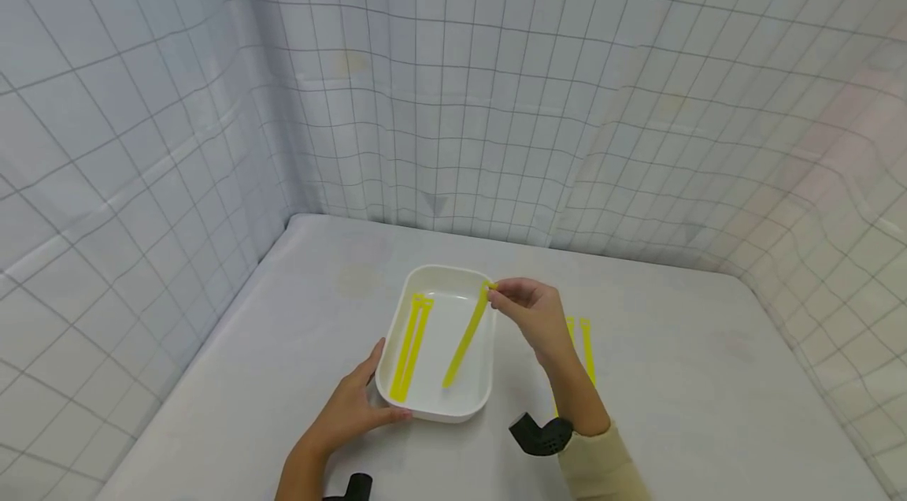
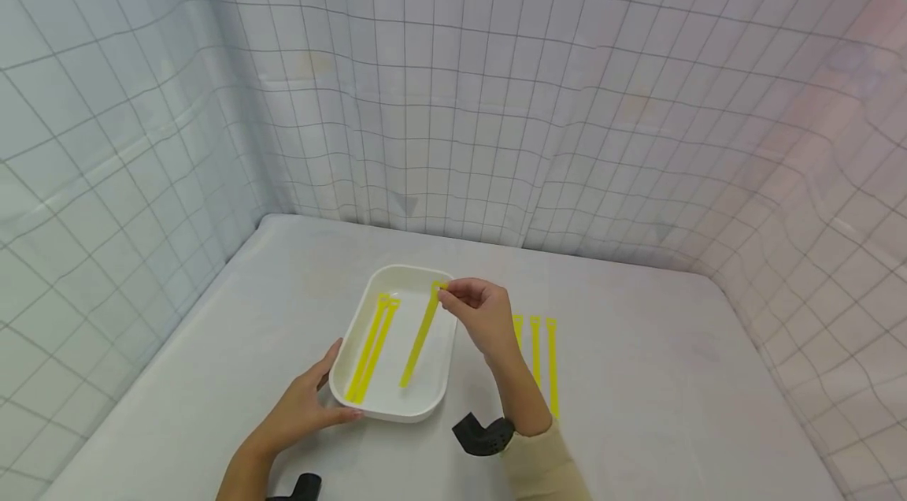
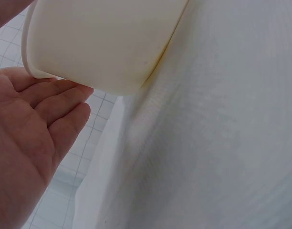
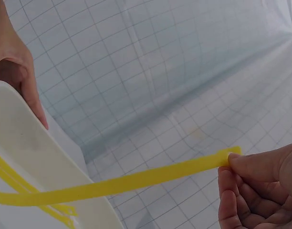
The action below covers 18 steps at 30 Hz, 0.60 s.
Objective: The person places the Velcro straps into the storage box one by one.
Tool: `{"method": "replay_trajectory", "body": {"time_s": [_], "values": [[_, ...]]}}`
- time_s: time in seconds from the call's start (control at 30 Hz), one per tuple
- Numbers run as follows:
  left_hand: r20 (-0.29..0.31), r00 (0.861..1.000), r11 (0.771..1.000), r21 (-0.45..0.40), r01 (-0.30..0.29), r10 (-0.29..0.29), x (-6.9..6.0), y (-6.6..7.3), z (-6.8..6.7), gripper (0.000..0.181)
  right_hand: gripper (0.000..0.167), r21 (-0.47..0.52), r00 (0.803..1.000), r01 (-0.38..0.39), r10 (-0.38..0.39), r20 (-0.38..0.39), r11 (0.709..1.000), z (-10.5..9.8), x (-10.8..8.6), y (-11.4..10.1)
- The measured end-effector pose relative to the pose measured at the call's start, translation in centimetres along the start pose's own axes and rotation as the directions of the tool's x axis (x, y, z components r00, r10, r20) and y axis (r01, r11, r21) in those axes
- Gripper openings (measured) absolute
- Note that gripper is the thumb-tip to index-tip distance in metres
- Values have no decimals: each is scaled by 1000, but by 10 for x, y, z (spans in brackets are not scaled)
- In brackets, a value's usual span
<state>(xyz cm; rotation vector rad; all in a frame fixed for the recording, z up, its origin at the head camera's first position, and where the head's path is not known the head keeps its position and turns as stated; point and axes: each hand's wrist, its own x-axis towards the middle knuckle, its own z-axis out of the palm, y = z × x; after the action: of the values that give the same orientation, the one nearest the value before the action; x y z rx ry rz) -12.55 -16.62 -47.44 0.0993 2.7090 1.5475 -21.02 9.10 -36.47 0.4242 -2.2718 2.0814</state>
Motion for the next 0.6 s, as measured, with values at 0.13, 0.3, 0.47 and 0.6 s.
{"method": "replay_trajectory", "body": {"time_s": [0.13,0.3,0.47,0.6], "values": [[1,1000,1000,1,-11,11,0,0,0,117,18,28,999,-41,40,14,999,8,0,8],[6,1000,1000,-1,-17,17,-1,2,-1,116,17,68,996,-78,75,45,995,17,-2,14],[9,1000,1000,-15,-17,17,-1,3,-2,115,17,71,991,-119,115,62,990,25,-3,19],[8,1000,1000,-16,-4,4,-1,2,-1,116,17,58,989,-138,134,70,989,30,-3,20]]}}
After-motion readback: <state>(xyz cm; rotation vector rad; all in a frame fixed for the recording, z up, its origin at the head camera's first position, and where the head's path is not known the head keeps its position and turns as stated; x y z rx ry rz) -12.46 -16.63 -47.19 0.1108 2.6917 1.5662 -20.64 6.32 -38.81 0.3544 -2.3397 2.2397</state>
